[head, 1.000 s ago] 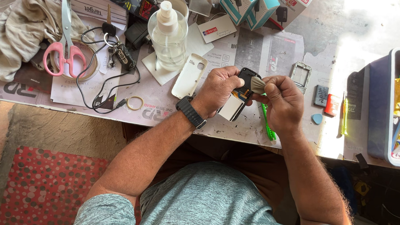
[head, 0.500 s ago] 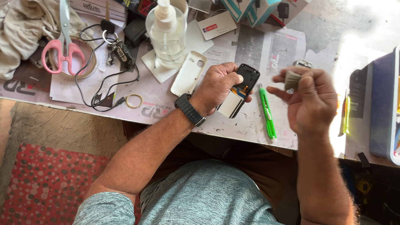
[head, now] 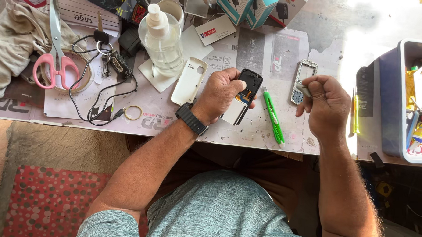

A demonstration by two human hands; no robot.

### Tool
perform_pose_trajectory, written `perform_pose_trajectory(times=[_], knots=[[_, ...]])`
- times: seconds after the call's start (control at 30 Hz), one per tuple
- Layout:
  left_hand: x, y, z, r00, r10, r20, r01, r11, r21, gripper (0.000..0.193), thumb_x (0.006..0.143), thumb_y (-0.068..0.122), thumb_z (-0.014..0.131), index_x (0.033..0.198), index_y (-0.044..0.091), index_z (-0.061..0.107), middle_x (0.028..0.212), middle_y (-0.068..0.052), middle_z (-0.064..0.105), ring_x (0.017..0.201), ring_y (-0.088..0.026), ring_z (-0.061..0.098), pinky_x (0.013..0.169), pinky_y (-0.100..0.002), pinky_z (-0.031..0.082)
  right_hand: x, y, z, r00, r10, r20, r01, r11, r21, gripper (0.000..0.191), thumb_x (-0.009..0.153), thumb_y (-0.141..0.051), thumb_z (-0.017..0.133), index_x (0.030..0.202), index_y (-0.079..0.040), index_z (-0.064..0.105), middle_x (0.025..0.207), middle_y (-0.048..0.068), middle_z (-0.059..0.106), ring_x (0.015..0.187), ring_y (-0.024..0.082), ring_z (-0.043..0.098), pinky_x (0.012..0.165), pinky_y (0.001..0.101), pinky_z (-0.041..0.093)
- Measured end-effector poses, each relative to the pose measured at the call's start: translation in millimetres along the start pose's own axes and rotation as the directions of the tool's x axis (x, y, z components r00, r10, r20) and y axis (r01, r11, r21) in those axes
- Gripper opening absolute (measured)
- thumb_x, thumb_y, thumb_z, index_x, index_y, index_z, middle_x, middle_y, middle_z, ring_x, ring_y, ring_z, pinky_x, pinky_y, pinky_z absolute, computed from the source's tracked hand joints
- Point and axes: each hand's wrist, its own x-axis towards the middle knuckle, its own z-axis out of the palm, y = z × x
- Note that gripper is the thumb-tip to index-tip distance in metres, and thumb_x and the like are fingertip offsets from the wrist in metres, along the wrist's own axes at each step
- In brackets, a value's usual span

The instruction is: The person disassembles a mobile phone at a cluttered workbench, prying open the housing with a green plastic tool, removing internal components by hand, and using a file and tweezers to work on the phone's parts and edges.

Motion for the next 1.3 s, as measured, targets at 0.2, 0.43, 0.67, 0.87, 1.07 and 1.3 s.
perform_pose_trajectory(times=[0.2,0.43,0.67,0.87,1.07,1.3], knots=[[1,-3,2,1.000,0.010,0.026,-0.012,0.998,0.069,0.019,0.094,0.004,0.053,0.105,-0.008,0.064,0.089,-0.016,0.074,0.070,-0.019,0.076,0.062,-0.029,0.064,0,19,-1,0.996,-0.039,-0.081,0.039,0.999,-0.009,0.040,0.117,-0.028,0.044,0.081,-0.011,0.046,0.061,-0.003,0.042,0.047,0.008,0.044,0.039,0.0275,0.045],[2,-4,2,1.000,-0.007,0.029,0.005,0.999,0.041,0.021,0.095,0.005,0.052,0.109,-0.007,0.064,0.088,-0.016,0.074,0.068,-0.019,0.075,0.061,-0.028,0.063,3,-7,6,0.992,-0.027,0.124,0.045,0.988,-0.148,0.020,0.112,-0.023,0.054,0.103,-0.005,0.058,0.076,0.004,0.064,0.059,0.011,0.059,0.052,0.0250,0.053],[3,-7,-1,0.998,-0.044,0.044,0.048,0.994,-0.094,0.025,0.100,0.016,0.051,0.111,-0.005,0.060,0.089,-0.019,0.074,0.067,-0.020,0.075,0.056,-0.029,0.063,4,-2,-16,0.972,0.005,0.236,0.103,0.891,-0.442,0.020,0.109,-0.017,0.061,0.096,-0.001,0.064,0.085,0.007,0.070,0.069,0.011,0.069,0.057,0.0257,0.058],[2,-7,-1,0.998,-0.026,0.055,0.031,0.995,-0.094,0.029,0.102,0.022,0.052,0.111,-0.005,0.059,0.090,-0.020,0.074,0.068,-0.021,0.075,0.055,-0.028,0.063,6,6,-16,0.964,0.146,0.224,-0.058,0.932,-0.358,0.038,0.117,-0.026,0.048,0.087,-0.004,0.060,0.071,0.006,0.061,0.058,0.013,0.063,0.049,0.0280,0.055],[1,-5,0,0.998,-0.018,0.056,0.023,0.997,-0.077,0.028,0.102,0.023,0.053,0.111,-0.003,0.059,0.090,-0.019,0.074,0.069,-0.020,0.076,0.056,-0.027,0.064,7,-32,10,0.890,0.084,0.448,0.144,0.881,-0.452,0.017,0.098,-0.006,0.062,0.111,0.001,0.071,0.084,0.009,0.073,0.071,0.014,0.071,0.065,0.0285,0.061],[-1,-5,1,0.997,-0.016,0.069,0.022,0.995,-0.094,0.029,0.103,0.023,0.053,0.111,-0.004,0.059,0.091,-0.018,0.074,0.070,-0.019,0.075,0.057,-0.027,0.063,9,-40,5,0.888,0.120,0.445,0.126,0.866,-0.485,0.019,0.104,-0.017,0.059,0.101,-0.002,0.070,0.070,0.006,0.069,0.063,0.013,0.070,0.057,0.0276,0.057]])
